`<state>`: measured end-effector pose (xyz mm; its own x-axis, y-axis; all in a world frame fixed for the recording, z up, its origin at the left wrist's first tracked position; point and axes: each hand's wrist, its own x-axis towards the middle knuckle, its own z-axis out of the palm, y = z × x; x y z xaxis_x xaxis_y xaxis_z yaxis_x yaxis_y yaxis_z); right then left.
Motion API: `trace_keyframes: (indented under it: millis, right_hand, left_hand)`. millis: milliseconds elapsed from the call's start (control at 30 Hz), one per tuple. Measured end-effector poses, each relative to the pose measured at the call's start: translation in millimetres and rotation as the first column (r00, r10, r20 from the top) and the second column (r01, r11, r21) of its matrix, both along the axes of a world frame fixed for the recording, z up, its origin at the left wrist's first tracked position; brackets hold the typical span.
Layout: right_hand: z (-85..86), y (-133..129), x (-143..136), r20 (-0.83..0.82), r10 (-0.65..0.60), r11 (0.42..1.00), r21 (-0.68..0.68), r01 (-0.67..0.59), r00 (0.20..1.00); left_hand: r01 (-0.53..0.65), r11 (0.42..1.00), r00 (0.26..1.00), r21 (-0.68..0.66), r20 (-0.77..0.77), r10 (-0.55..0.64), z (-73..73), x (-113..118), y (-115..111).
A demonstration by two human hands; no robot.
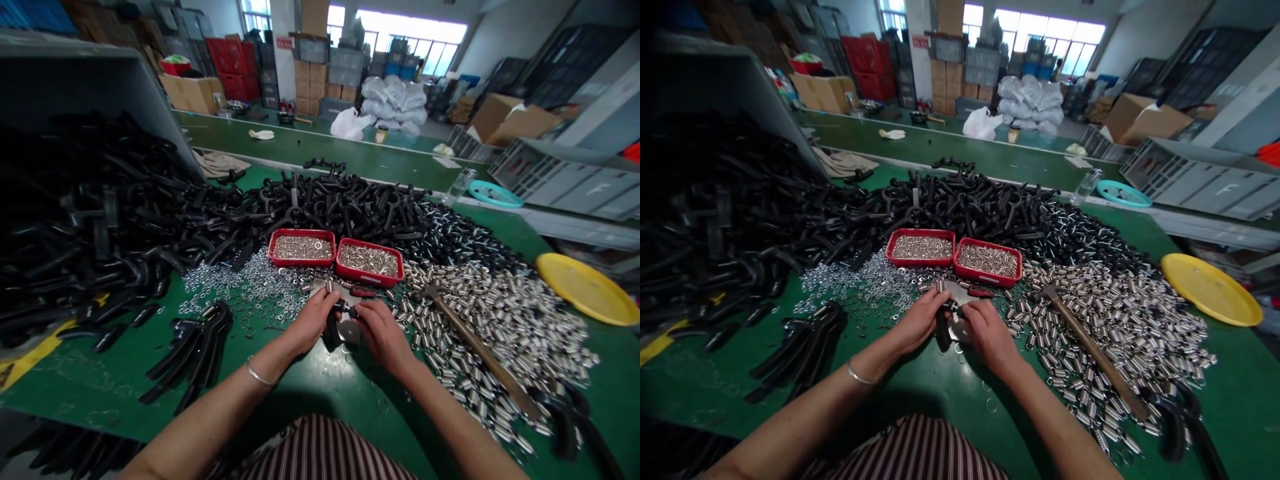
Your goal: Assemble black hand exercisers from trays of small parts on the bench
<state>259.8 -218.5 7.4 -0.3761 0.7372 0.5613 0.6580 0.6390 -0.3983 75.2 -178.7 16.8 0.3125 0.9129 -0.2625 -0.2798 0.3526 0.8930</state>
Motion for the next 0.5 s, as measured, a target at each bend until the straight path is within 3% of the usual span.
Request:
trace_keyframes:
  millis: [133, 200, 267, 300, 367, 400, 433, 500]
  right_hand:
    - [4.9, 17, 10, 0.035, 0.114, 0.993, -0.001, -0.114, 0.993]
    - [9.5, 23, 7, -0.071, 0.105, 0.989, -0.099, -0.112, 0.992]
    - [14.2, 27, -1, -0.280, 0.008, 0.947, -0.306, -0.097, 0.960]
    - [16.1, 29, -6, -0.395, -0.061, 0.883, -0.449, -0.135, 0.916]
    - [18.0, 31, -16, -0.566, -0.219, 0.661, -0.685, -0.306, 0.795]
    - [18.0, 32, -19, -0.606, -0.275, 0.548, -0.737, -0.396, 0.746]
    - [17.3, 33, -22, -0.625, -0.305, 0.473, -0.754, -0.456, 0.718]
    - [14.5, 35, -24, -0.642, -0.322, 0.441, -0.752, -0.489, 0.696]
  left_hand:
    - [0.052, 0.982, 0.978, 0.184, -0.210, -0.013, 10.0, -4, 8]
    - [0.057, 0.947, 0.948, 0.315, -0.316, 0.047, 13.6, -5, 14]
    - [0.073, 0.886, 0.899, 0.458, -0.415, 0.141, 14.7, -5, 22]
    - [0.099, 0.849, 0.874, 0.519, -0.453, 0.175, 14.3, -5, 26]
    - [0.174, 0.787, 0.836, 0.592, -0.511, 0.200, 12.0, -6, 34]
    - [0.208, 0.769, 0.823, 0.605, -0.533, 0.197, 10.5, -6, 37]
    - [0.235, 0.757, 0.813, 0.609, -0.551, 0.191, 9.1, -7, 40]
    - [0.262, 0.741, 0.799, 0.619, -0.570, 0.194, 6.8, -8, 44]
